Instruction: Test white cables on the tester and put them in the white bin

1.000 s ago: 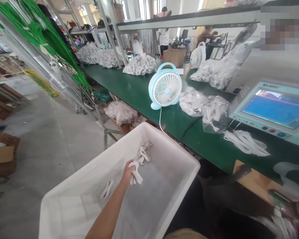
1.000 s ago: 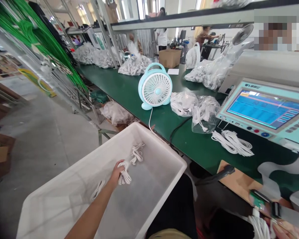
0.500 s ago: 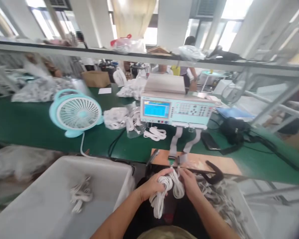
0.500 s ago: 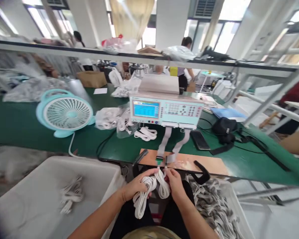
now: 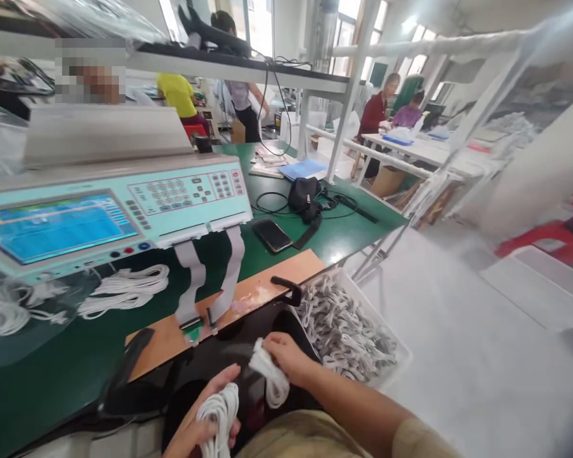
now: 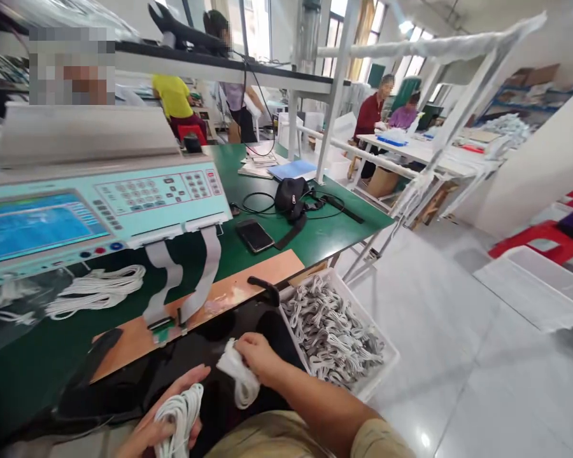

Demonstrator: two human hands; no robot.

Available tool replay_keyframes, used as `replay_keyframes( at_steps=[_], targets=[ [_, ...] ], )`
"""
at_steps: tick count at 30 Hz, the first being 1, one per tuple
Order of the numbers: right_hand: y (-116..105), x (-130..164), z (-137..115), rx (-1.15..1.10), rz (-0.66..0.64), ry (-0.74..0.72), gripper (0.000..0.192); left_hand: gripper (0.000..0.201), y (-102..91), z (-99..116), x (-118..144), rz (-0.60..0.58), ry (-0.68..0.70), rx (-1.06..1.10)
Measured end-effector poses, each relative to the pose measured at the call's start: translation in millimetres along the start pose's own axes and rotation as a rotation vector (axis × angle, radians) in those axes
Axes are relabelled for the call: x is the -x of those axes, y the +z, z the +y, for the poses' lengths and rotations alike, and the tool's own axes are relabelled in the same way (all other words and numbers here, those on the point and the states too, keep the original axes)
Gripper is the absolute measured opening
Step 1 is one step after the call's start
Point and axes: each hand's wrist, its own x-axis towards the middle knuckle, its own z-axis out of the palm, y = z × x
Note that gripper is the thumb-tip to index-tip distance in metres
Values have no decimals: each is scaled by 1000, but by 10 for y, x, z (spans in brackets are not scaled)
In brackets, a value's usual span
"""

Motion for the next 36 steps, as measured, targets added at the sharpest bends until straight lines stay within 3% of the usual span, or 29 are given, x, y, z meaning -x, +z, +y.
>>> replay_keyframes(
  at_steps=[3,5,7,8,10,13,15,17,19,22,24,28,31,36],
  targets=[
    [-836,-61,-100,97,207,-19,18,68,152,-41,-68,157,-65,142],
    [-1317,-89,-203,186,348,-75,16,63,233,-34,-133,209,-88,185],
    [-1557,-71,-253,238,462,-140,19,61,304,-31,-217,223,-56,205],
    [-1559,-30,-248,296,498,-203,24,60,338,-36,-262,234,-39,205],
    [-1345,122,-189,451,366,-341,34,56,411,-57,-343,265,4,196],
    [-728,404,-62,367,-217,-289,44,51,521,-94,-401,276,69,173],
    [-358,508,-2,326,-394,-304,47,45,565,-102,-387,235,101,142],
    [-139,520,29,246,-439,-307,40,39,556,-96,-348,185,116,97],
    [-60,480,40,78,-476,-177,35,38,483,-91,-305,200,129,32],
    [-64,412,52,-187,-489,62,38,46,295,-117,-254,384,152,-144],
    [-66,379,82,-298,-452,100,37,49,171,-155,-222,448,160,-295],
    [-19,337,163,-411,-463,121,31,34,48,-205,-160,315,211,-532],
    [24,345,147,-312,-485,64,26,32,50,-202,-140,321,287,-571],
    [74,415,26,151,-421,-300,25,33,116,-185,-162,317,296,-488]
  ],
)
